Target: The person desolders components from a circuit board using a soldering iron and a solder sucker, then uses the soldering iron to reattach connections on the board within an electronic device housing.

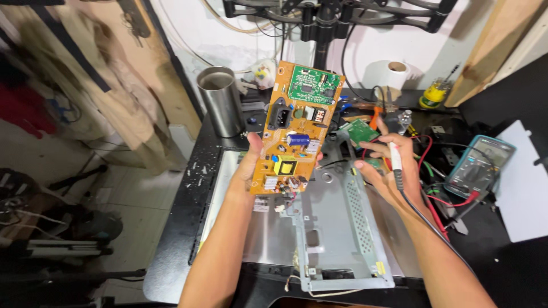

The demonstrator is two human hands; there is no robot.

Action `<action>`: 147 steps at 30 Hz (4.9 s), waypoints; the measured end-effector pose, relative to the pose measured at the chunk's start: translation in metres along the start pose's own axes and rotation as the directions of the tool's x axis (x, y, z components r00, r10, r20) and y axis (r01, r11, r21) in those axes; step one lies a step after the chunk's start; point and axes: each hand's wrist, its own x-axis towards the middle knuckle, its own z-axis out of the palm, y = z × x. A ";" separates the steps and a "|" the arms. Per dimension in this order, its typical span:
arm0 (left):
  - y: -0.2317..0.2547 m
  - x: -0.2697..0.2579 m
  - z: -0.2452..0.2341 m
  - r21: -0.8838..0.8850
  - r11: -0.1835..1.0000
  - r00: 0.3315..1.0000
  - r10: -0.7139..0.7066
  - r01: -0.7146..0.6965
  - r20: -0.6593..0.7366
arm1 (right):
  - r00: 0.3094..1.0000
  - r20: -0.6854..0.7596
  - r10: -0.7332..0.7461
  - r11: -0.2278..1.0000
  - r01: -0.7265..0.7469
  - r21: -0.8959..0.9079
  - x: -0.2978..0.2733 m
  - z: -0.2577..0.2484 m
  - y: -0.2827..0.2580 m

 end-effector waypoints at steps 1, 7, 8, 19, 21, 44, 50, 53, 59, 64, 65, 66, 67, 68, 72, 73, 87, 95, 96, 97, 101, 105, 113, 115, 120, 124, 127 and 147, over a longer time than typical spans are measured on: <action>0.001 -0.001 0.002 0.004 1.000 1.000 0.002 -0.002 -0.004 | 1.000 0.002 -0.002 1.000 0.002 0.006 0.000 0.001 0.000; -0.006 -0.010 0.005 -0.078 0.992 0.995 0.097 -0.097 -0.007 | 1.000 0.015 -0.010 1.000 0.010 0.027 -0.001 0.004 -0.002; -0.008 -0.009 0.004 -0.098 0.991 0.996 0.093 -0.092 0.007 | 1.000 0.016 -0.014 0.999 0.013 0.035 -0.001 0.005 -0.002; -0.003 -0.016 -0.003 -0.116 0.984 0.990 0.140 -0.138 0.012 | 0.997 0.072 -0.023 1.000 0.021 0.023 -0.004 0.012 -0.008; -0.002 -0.016 -0.003 -0.117 0.977 0.979 0.187 -0.178 0.075 | 0.998 0.068 -0.007 1.000 0.007 0.004 -0.004 0.013 -0.008; -0.004 -0.018 -0.012 -0.158 0.971 0.984 0.180 -0.177 0.007 | 0.997 0.082 0.001 1.000 0.000 -0.003 -0.004 0.013 -0.010; -0.003 -0.016 -0.011 -0.183 0.967 0.983 0.183 -0.179 0.002 | 0.996 0.086 -0.003 1.000 0.004 -0.005 -0.005 0.014 -0.009; -0.002 -0.016 -0.010 -0.183 0.967 0.983 0.183 -0.179 0.001 | 0.996 0.088 -0.010 1.000 0.009 0.013 -0.006 0.014 -0.007; -0.002 -0.017 -0.011 -0.160 0.968 0.981 0.195 -0.193 -0.004 | 0.996 0.089 -0.011 1.000 0.010 0.011 -0.005 0.013 -0.007; -0.003 -0.017 -0.013 -0.172 0.967 0.982 0.189 -0.189 -0.014 | 0.996 0.091 -0.007 1.000 0.006 0.014 -0.005 0.013 -0.008; -0.003 -0.016 -0.014 -0.173 0.967 0.982 0.186 -0.186 -0.015 | 0.996 0.092 -0.012 1.000 0.010 0.019 -0.005 0.013 -0.008; -0.003 -0.016 -0.014 -0.174 0.968 0.983 0.183 -0.183 -0.017 | 0.996 0.093 -0.017 1.000 0.015 0.024 -0.004 0.013 -0.008; -0.003 -0.016 -0.014 -0.175 0.968 0.983 0.182 -0.182 -0.016 | 0.996 0.092 -0.015 1.000 0.013 0.023 -0.005 0.013 -0.008; -0.004 -0.015 -0.015 -0.192 0.966 0.984 0.175 -0.176 -0.021 | 0.996 0.093 -0.005 0.999 0.002 0.035 -0.005 0.013 -0.008; -0.005 -0.015 -0.016 -0.197 0.965 0.985 0.171 -0.174 -0.031 | 0.996 0.090 0.003 0.999 -0.006 0.031 -0.006 0.013 -0.007; -0.004 -0.015 -0.016 -0.197 0.965 0.985 0.171 -0.174 -0.031 | 0.996 0.090 0.003 0.999 -0.006 0.031 -0.006 0.013 -0.007; -0.004 -0.010 -0.020 -0.171 0.962 0.976 0.201 -0.213 -0.081 | 0.997 0.082 -0.011 1.000 0.011 0.008 -0.005 0.013 -0.008; -0.001 -0.005 -0.017 -0.079 0.973 0.956 0.198 -0.219 -0.215 | 0.996 0.087 0.000 1.000 -0.002 0.029 -0.005 0.013 -0.010; -0.001 -0.005 -0.018 -0.095 0.975 0.955 0.173 -0.200 -0.239 | 0.996 0.092 0.016 0.999 -0.021 0.049 -0.006 0.012 -0.011; -0.001 -0.004 -0.018 -0.097 0.975 0.956 0.171 -0.199 -0.240 | 0.996 0.092 0.018 0.999 -0.022 0.048 -0.006 0.012 -0.011; -0.004 -0.001 -0.018 -0.075 0.974 0.931 0.179 -0.213 -0.317 | 0.994 0.098 -0.050 0.999 0.049 0.010 -0.005 0.011 -0.010; -0.008 0.000 -0.014 -0.089 0.971 0.944 0.193 -0.224 -0.266 | 0.992 0.093 -0.081 0.997 0.082 -0.004 -0.004 0.012 -0.005; -0.027 0.009 -0.015 0.028 0.963 0.904 0.260 -0.266 -0.338 | 0.992 0.093 -0.090 0.993 0.096 -0.067 -0.005 0.012 -0.017; -0.039 0.015 -0.015 0.074 0.964 0.884 0.264 -0.255 -0.385 | 0.991 0.090 -0.097 0.993 0.102 -0.055 -0.006 0.015 -0.018; -0.064 0.035 0.002 0.512 0.786 0.756 0.558 -0.348 -0.343 | 0.988 0.142 -0.056 0.985 0.032 0.170 -0.014 0.026 -0.003; -0.055 0.039 0.047 0.654 0.717 0.787 0.540 -0.242 -0.300 | 0.990 0.143 0.010 0.965 -0.047 0.260 -0.016 0.028 0.015; -0.041 0.038 0.083 0.839 0.502 0.800 0.582 -0.211 -0.146 | 0.987 -0.081 0.142 0.965 -0.120 0.232 -0.008 0.016 0.017; -0.031 0.036 0.086 0.892 -0.288 0.736 0.506 -0.348 0.450 | 0.896 -0.035 0.443 0.336 -0.130 0.933 0.020 -0.038 -0.010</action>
